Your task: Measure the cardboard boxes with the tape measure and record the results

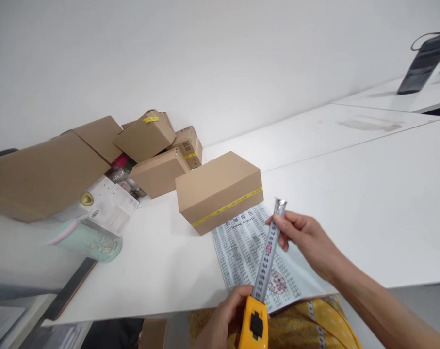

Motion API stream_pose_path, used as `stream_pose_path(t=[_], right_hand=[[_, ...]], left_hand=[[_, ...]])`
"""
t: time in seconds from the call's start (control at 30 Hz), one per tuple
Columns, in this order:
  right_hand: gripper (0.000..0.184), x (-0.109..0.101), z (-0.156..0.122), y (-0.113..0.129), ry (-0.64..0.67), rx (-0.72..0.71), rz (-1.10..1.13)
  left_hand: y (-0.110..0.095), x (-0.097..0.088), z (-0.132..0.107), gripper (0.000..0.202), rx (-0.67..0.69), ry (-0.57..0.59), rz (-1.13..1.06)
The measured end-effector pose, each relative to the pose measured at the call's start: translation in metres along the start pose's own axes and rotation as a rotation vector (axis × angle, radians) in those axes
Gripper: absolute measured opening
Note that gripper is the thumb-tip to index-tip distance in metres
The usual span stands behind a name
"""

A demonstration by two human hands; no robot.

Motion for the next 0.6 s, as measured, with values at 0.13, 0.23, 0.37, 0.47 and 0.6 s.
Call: stream_pose_path(t=[0.13, 0.23, 0.37, 0.47, 0.6], right_hand=[[0.039, 0.026, -0.024, -0.026, 0.114, 0.085, -0.032], [0.044, 0.050, -0.041, -0.032, 0.212, 0.099, -0.060], [0.042, 0.060, -0.052, -0.032, 0.330, 0.024, -0.139], [0.042, 0.021, -0.031, -0.031, 0.139, -0.025, -0.359], [0.047, -0.044, 0.017, -0.026, -0.272, -0.012, -0.828]], left_hand=[[0.002, 0.016, 0.007, 0.087, -0.047, 0.030, -0.122], [-0.002, 0.016, 0.012, 0.103, 0.044, -0.069, -0.131], [-0.016, -0.001, 0.007, 0.091, 0.147, -0.196, -0.044], [-0.053, -0.033, -0.005, 0.074, 0.256, -0.348, 0.146], [-0.149, -0.074, -0.014, 0.074, 0.661, -0.664, 0.600]])
Point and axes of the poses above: each hand's wrist, its own z-axis towards the middle knuckle, its own x-axis out of the palm, y = z × x, the point moved 7 cm from there along z, towards the middle knuckle, and after that the axes turned 4 degrees about z, right-handed, at the moved point
